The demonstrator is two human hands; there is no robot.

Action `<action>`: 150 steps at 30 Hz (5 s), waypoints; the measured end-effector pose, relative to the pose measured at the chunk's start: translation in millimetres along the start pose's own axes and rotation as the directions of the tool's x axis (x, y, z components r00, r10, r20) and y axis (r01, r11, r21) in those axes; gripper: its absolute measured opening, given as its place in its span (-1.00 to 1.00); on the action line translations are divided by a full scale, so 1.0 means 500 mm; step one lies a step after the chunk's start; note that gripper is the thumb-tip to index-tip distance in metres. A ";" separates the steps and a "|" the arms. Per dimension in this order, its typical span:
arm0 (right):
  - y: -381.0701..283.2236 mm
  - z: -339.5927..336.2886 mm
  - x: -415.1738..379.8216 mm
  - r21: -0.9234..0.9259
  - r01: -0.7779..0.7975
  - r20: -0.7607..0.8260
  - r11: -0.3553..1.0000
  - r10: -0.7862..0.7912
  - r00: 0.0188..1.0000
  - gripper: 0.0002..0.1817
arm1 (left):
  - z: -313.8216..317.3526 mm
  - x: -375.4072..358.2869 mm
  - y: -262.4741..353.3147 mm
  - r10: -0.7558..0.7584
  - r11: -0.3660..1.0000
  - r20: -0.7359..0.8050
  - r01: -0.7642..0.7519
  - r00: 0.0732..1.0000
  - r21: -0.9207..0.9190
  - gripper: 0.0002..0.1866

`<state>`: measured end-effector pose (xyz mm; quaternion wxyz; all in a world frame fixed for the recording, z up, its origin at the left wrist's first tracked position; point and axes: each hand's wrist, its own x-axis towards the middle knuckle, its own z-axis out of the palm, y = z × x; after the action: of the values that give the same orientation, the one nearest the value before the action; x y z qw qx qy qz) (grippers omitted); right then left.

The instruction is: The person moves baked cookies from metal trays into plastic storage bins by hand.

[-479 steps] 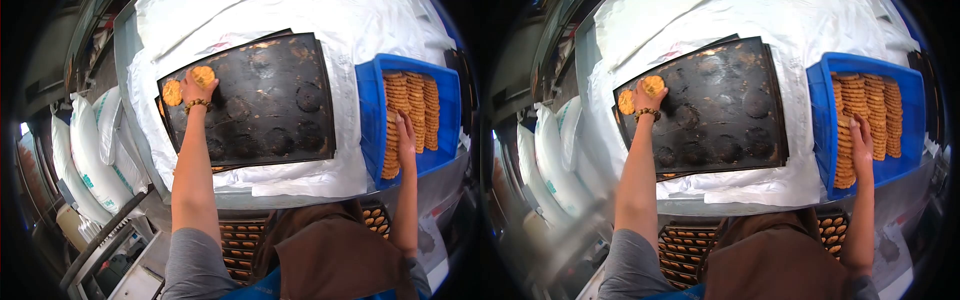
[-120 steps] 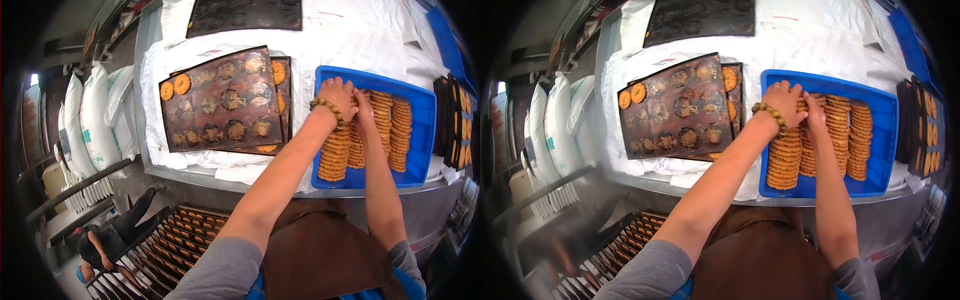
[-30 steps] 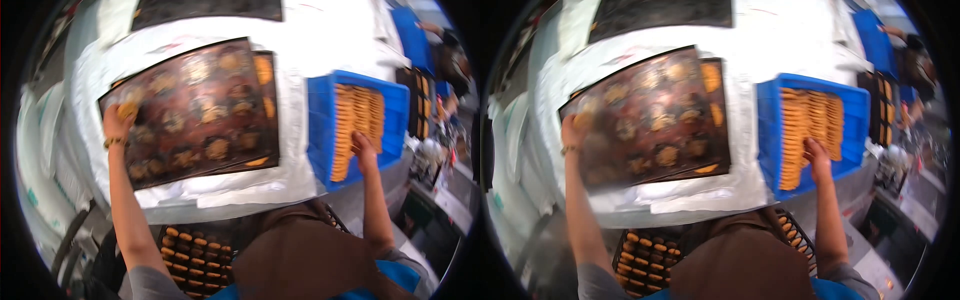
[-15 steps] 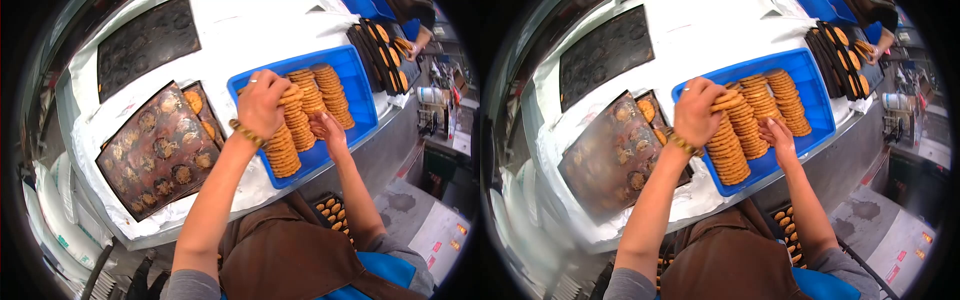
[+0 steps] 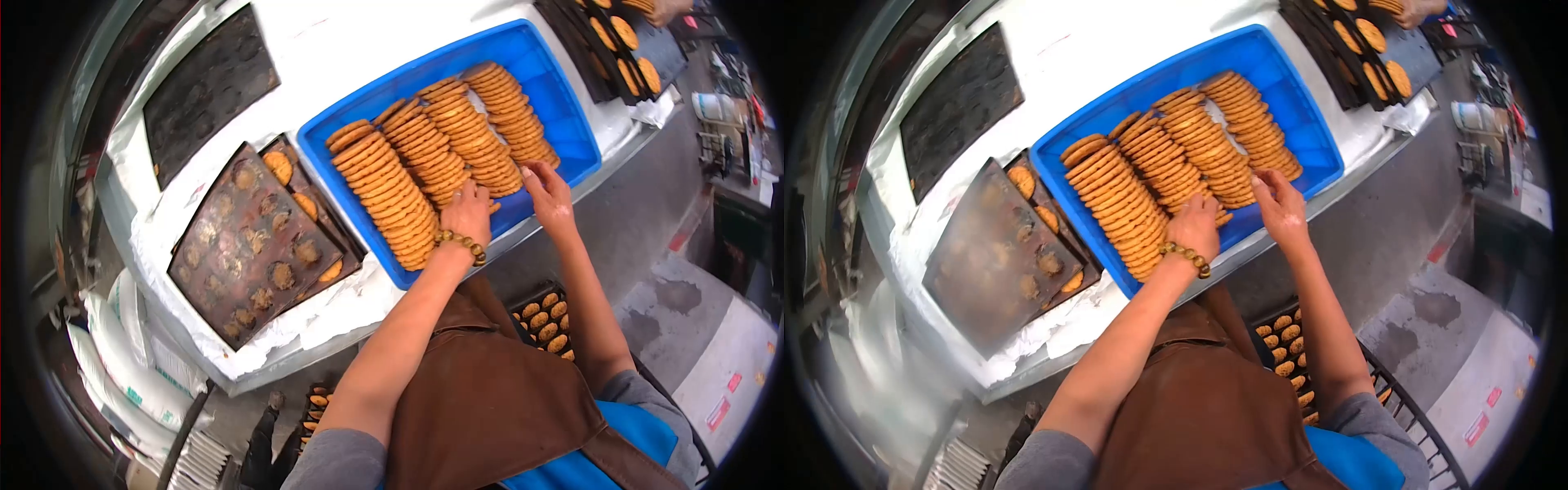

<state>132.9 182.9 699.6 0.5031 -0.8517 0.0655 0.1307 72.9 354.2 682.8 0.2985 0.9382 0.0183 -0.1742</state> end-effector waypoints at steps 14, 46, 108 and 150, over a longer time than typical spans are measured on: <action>-0.064 0.043 -0.004 0.244 -0.025 0.244 0.969 -0.036 0.969 -0.73 | -0.024 -0.083 -0.016 -0.107 0.979 0.067 0.117 0.992 -0.169 -0.79; -0.228 0.650 -0.221 -0.093 0.265 0.504 0.960 -0.184 0.844 -0.69 | -0.135 -0.671 -0.762 -0.978 0.016 -0.011 -0.023 -0.208 -1.000 -0.67; -0.341 0.984 0.126 -0.327 0.640 0.286 0.695 -0.572 0.769 -0.67 | -0.299 -0.301 -0.876 -0.226 0.900 -0.448 0.362 0.865 0.244 -0.49; -0.366 1.005 0.072 -0.546 0.549 0.492 0.633 -0.288 0.822 -0.12 | -0.557 -0.260 -1.055 -0.894 0.445 -0.116 0.887 0.432 -0.123 0.12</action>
<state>133.0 711.9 611.9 0.1837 -0.9251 -0.2820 0.1757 -34.3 954.3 646.7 0.1799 0.7918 0.5377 -0.2272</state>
